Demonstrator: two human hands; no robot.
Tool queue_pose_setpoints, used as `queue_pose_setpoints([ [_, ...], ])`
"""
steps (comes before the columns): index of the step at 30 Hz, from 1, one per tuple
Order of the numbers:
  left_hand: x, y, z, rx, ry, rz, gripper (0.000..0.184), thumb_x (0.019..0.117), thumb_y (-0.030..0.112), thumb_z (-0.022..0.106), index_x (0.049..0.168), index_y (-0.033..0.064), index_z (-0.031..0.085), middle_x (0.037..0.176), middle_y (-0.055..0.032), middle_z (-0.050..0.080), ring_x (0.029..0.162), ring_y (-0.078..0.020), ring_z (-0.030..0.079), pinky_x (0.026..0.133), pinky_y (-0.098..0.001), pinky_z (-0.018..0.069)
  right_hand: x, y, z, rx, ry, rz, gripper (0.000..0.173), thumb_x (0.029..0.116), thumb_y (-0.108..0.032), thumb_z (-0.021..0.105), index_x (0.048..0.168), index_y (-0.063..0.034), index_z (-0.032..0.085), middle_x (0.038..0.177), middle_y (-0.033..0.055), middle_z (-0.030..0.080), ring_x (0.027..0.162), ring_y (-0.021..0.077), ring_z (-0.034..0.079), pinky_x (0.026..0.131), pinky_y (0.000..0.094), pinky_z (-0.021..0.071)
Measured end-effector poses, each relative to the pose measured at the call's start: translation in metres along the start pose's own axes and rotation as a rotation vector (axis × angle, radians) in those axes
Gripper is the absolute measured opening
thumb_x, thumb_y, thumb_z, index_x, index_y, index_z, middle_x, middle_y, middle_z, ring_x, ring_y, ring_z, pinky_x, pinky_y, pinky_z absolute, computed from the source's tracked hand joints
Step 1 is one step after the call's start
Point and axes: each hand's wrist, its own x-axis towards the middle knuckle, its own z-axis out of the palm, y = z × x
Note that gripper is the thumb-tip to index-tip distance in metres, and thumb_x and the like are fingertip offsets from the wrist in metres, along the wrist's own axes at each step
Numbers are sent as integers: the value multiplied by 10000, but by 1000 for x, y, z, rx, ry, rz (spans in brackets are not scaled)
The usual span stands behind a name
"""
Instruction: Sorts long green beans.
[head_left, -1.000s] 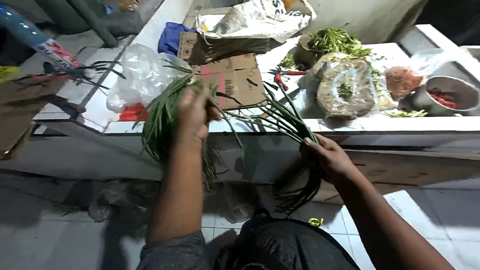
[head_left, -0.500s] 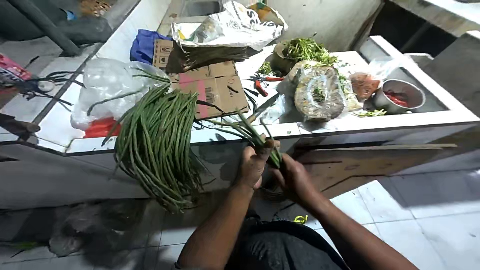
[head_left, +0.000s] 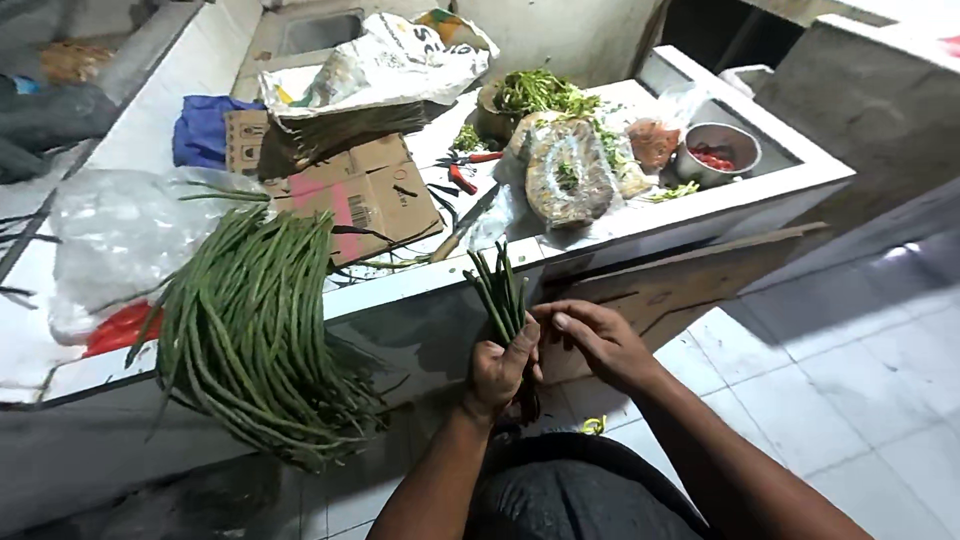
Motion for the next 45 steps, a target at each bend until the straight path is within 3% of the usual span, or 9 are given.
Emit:
queue_pose_setpoints([
  [10, -5, -7, 29, 249, -7, -106, 185, 931, -7, 644, 1114, -17, 619, 816, -30, 709, 650, -108, 675, 599, -269, 600, -5, -4, 4, -18, 376, -89, 101, 955, -116, 700, 1039, -75, 740, 909, 31, 720, 722, 131, 675, 664, 304, 610],
  [17, 3, -15, 43, 286, -4, -143, 122, 981, 34, 634, 1083, -31, 626, 781, -63, 690, 627, -141, 667, 587, -298, 603, -8, -13, -3, -77, 442, -132, 185, 989, -152, 655, 1154, -70, 667, 974, 35, 704, 785, 128, 685, 678, 296, 616],
  [21, 1, -18, 51, 449, -52, -89, 197, 892, 64, 651, 1065, -29, 641, 823, 1, 684, 720, -41, 665, 675, -233, 590, -14, -8, -14, 72, 180, 59, 629, 949, -375, 710, 1465, -105, 472, 1203, 67, 677, 1005, 157, 691, 858, 361, 611],
  [24, -2, -26, 61, 562, -114, -40, 306, 831, 27, 740, 1107, -60, 639, 982, -24, 707, 936, -17, 675, 878, -217, 578, -15, -3, -16, 69, 134, 51, 264, 1009, -228, 641, 1230, -90, 688, 1023, 42, 736, 856, 125, 699, 775, 322, 603],
  [27, -4, -43, 60, 458, -166, 22, 375, 870, 46, 733, 1192, -93, 598, 1066, -12, 703, 1019, 5, 657, 940, -210, 559, -19, 1, -20, 17, 171, -14, 195, 1021, -151, 576, 1119, -56, 715, 1022, 44, 751, 910, 127, 715, 831, 342, 613],
  [31, -19, -46, 57, 409, -343, -301, 377, 959, 60, 643, 1312, -47, 568, 1167, -20, 688, 1082, -32, 647, 988, -244, 543, -24, 0, -26, 134, 284, 7, 141, 1016, -145, 600, 1079, -20, 619, 781, 45, 707, 673, 132, 693, 669, 313, 617],
  [34, -19, -40, 41, 642, -671, -582, 466, 926, 329, 735, 1325, 107, 640, 1205, 24, 706, 1107, -40, 653, 1007, -298, 543, -29, -3, -38, 273, 315, 131, 226, 977, -216, 691, 1093, -39, 612, 658, 59, 606, 494, 145, 576, 489, 306, 541],
  [40, 12, -8, 50, 643, -206, 104, 282, 1002, 188, 645, 1231, 23, 640, 980, -56, 710, 766, -143, 688, 661, -331, 619, -46, 7, -46, 223, 220, 132, 241, 966, -236, 713, 1085, -51, 615, 699, 47, 601, 511, 130, 548, 489, 292, 509],
  [45, 42, 33, 70, 700, -183, 282, 368, 1007, 200, 656, 1334, 33, 627, 1034, -52, 689, 767, -130, 658, 639, -279, 593, -49, 7, -45, 94, 115, 109, 239, 986, -253, 684, 1130, -68, 634, 784, 23, 653, 558, 104, 574, 520, 273, 523],
])
